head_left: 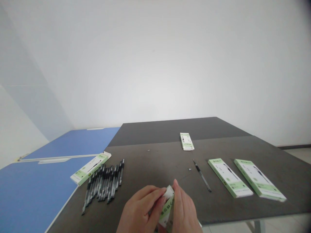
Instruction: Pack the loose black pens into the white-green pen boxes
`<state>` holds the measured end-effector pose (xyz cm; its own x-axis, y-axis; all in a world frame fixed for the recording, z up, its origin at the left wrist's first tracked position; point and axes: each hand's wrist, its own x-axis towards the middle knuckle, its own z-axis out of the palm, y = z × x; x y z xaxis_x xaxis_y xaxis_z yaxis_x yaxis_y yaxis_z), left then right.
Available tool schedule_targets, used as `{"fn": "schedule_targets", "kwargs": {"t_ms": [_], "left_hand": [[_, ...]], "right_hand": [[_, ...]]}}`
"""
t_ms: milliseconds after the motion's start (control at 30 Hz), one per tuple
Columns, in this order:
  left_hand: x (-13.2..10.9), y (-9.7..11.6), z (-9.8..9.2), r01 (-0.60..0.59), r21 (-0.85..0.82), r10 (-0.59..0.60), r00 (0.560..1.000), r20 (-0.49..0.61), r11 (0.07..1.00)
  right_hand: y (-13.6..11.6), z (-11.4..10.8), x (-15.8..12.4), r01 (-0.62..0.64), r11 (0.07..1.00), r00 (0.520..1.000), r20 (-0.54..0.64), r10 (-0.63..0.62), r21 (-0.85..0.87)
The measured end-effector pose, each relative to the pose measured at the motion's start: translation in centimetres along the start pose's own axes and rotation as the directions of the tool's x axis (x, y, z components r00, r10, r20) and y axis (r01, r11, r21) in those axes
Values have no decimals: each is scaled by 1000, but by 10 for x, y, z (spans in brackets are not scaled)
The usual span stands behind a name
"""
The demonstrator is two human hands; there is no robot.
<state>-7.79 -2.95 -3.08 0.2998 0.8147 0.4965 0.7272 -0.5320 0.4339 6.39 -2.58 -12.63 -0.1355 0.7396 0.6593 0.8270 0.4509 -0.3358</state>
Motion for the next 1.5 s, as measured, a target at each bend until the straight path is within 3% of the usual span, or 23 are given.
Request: {"fn": "schedule_targets", "kwargs": {"t_ms": [133,333,433,533,633,733,833,933,1033,1133,1267,1367,1500], "left_hand": [[-5,-2,9,-5,30,6,999,-36,1000],[-19,-10,30,-263,220,288,953,-91,939],[-17,-11,33,-265,219,288,954,-80,939],[-12,-10,28,-240,86,245,968,-54,967],[-8,-10,23,-215,3,215,976,-23,977],[-5,-11,20,-277,8,277,961,14,961],[0,-12,19,-304,11,303,952,52,953],[1,-14,22,-293,-2,292,951,105,956],[-6,-20,33,-166,-54,170,981,90,985],[-8,-28,48,112,-171,-97,991,96,979],[18,-47,63,431,-359,-365,900,238,828],[53,-71,74,528,-452,-441,849,289,720],[92,-107,91,558,-409,-466,829,309,722]], "right_hand": [[1,3,-3,40,999,999,-9,-41,-28],[-7,9,-5,-135,991,985,-112,131,-27],[-9,11,-6,-156,987,982,-109,152,-27],[-2,9,-8,-160,987,983,-100,157,-20],[9,5,-7,-64,998,996,-63,62,-28],[14,4,-4,-9,999,999,-49,7,-42],[13,5,-4,-54,998,998,-45,53,-16],[16,5,-5,-124,990,991,64,120,62],[21,2,-1,-204,971,964,196,177,127],[25,-4,14,-283,943,933,279,228,174],[30,-12,36,-324,931,911,323,258,169],[39,-14,41,-319,944,907,316,279,80],[68,-16,42,-298,943,912,247,327,-150]]}}
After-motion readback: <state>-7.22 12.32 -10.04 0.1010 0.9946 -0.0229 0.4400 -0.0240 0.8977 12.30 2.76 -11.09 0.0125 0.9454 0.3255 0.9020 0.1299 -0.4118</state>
